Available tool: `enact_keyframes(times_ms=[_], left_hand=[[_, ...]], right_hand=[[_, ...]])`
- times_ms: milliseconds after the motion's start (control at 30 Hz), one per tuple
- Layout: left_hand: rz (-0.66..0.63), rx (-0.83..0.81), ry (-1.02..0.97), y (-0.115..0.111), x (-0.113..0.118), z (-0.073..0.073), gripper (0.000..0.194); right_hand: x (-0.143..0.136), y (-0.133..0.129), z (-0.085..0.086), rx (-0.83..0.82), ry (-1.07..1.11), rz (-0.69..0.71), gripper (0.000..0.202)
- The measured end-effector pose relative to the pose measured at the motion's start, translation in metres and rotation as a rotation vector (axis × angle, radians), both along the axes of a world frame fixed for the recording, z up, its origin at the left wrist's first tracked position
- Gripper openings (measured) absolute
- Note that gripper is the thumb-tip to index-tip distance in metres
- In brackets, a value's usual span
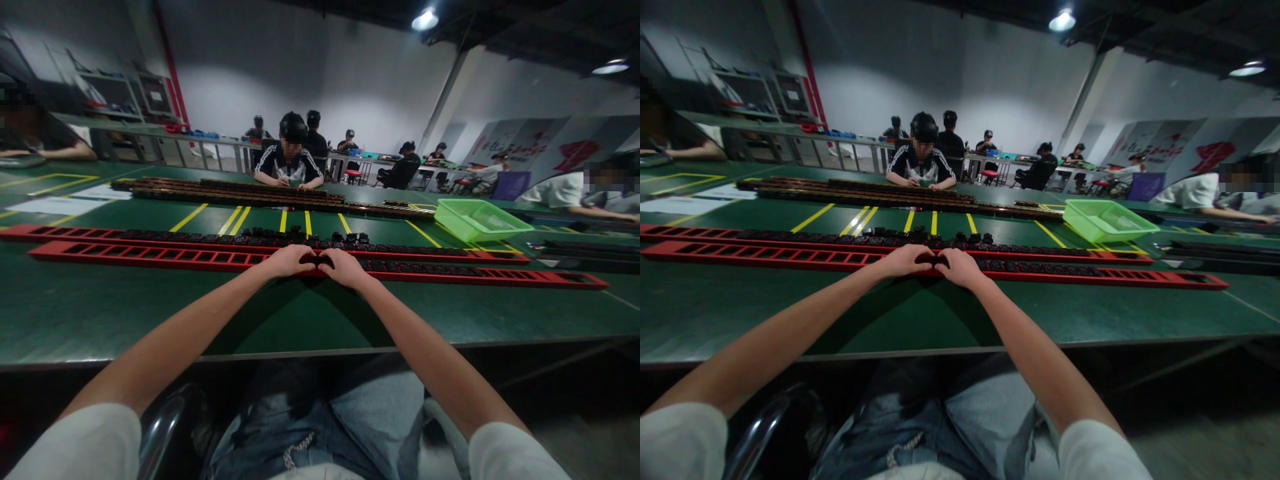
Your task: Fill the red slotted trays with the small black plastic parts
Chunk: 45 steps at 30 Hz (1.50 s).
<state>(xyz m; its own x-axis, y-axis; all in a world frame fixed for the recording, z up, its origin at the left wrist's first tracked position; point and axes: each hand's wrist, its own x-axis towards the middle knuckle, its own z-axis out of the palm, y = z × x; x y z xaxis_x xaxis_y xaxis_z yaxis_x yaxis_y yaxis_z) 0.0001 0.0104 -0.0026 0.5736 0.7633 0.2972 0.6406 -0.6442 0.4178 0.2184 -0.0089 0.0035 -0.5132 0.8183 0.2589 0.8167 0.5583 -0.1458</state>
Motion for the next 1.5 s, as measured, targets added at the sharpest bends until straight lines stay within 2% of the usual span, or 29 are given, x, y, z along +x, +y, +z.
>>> enact_keyframes(times_ms=[67,133,200,267,333,433,567,767,867,967,1067,1167,1300,1400,1500], left_hand=[[0.090,0.102,-0.029,0.007,-0.017,0.008,0.032],[0.302,0.240,-0.058,0.018,-0.043,0.016,0.032],[0.508,0.316,0.024,0.032,-0.076,0.018,0.034],[0.654,0.222,0.134,0.044,-0.107,0.015,0.040],[0.673,0.044,0.200,0.051,-0.130,0.008,0.046],[0.724,-0.054,0.134,0.054,-0.145,-0.001,0.048],[0.793,-0.037,0.073,0.053,-0.141,-0.002,0.043],[0.715,-0.025,0.166,0.058,-0.140,0.000,0.048],[0.712,-0.030,0.181,0.060,-0.142,-0.004,0.044],[0.723,0.046,0.073,0.060,-0.142,-0.006,0.038],[0.647,0.176,-0.096,0.057,-0.137,-0.003,0.036],[0.556,0.258,-0.217,0.049,-0.121,0.007,0.036],[0.358,0.257,-0.258,0.027,-0.080,0.018,0.033],[0.167,0.299,-0.268,0.011,-0.047,0.017,0.024],[0.070,0.334,-0.261,-0.001,-0.021,0.010,0.012]], right_hand=[[0.000,-0.001,0.000,0.005,-0.001,-0.002,0.038],[0.000,-0.002,0.000,0.010,-0.002,0.006,0.038],[0.000,-0.002,0.000,0.012,0.000,0.017,0.038],[0.000,-0.002,-0.001,0.012,0.004,0.019,0.039],[0.000,-0.002,-0.001,0.013,0.009,0.016,0.039],[0.001,-0.002,-0.001,0.011,0.011,0.017,0.038],[0.001,-0.002,0.000,0.003,0.004,0.016,0.039],[0.001,-0.002,0.000,0.010,0.003,0.022,0.039],[0.001,-0.002,0.000,0.004,0.005,0.016,0.039],[0.002,-0.002,0.000,-0.001,0.006,0.015,0.039],[0.003,-0.001,0.000,-0.002,0.008,0.026,0.039],[0.003,-0.001,-0.001,0.003,0.009,0.034,0.039],[0.003,0.000,-0.001,0.010,0.006,0.028,0.038],[0.003,0.000,-0.002,0.013,0.006,0.025,0.038],[0.003,0.001,-0.002,0.016,0.003,0.022,0.036]])
